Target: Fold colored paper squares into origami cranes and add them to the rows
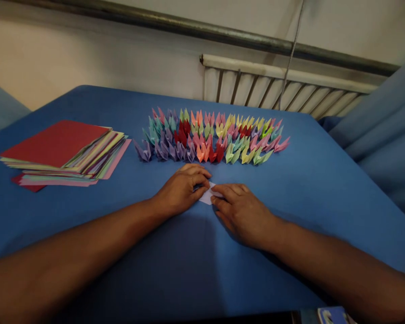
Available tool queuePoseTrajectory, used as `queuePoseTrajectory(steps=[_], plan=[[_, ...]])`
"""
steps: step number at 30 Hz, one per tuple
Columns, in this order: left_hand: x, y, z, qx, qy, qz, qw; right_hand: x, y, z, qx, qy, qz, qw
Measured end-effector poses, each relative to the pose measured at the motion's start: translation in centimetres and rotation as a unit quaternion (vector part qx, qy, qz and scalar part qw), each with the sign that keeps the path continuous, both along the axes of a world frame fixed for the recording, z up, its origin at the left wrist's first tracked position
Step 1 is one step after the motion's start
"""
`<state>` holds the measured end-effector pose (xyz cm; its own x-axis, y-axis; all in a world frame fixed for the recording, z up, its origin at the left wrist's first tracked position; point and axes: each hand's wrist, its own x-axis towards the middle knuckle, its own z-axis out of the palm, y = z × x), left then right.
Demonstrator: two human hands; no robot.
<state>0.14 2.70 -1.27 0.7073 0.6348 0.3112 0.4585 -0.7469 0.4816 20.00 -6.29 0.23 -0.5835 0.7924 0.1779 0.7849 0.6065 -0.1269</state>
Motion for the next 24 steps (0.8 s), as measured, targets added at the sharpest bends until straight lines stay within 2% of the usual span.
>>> queuePoseTrajectory(steps=[5, 13, 16, 20, 24], plan=[[-0.8, 0.3, 0.0, -0.023, -0.001, -0.016, 1.0, 0.1, -0.2, 0.0, 0.003, -0.016, 0.01, 1.0], [-1.4, 0.3, 0.7, -0.05, 0.003, 0.02, 0.999, 0.3, -0.2, 0.0, -0.004, -0.018, 0.02, 1.0], [-1.3, 0.2, 1.1, -0.026, -0.002, 0.002, 1.0, 0.3, -0.1, 0.0, -0.006, -0.014, 0.018, 1.0], [-1.6, -0.2, 1.6, 0.012, 0.066, -0.048, 0.997, 0.1, -0.1, 0.1, -0.014, -0.013, 0.013, 1.0], [-1.8, -0.5, 1.7, 0.028, 0.087, -0.037, 0.995, 0.1, 0.0, 0.0, -0.025, -0.001, 0.008, 1.0]])
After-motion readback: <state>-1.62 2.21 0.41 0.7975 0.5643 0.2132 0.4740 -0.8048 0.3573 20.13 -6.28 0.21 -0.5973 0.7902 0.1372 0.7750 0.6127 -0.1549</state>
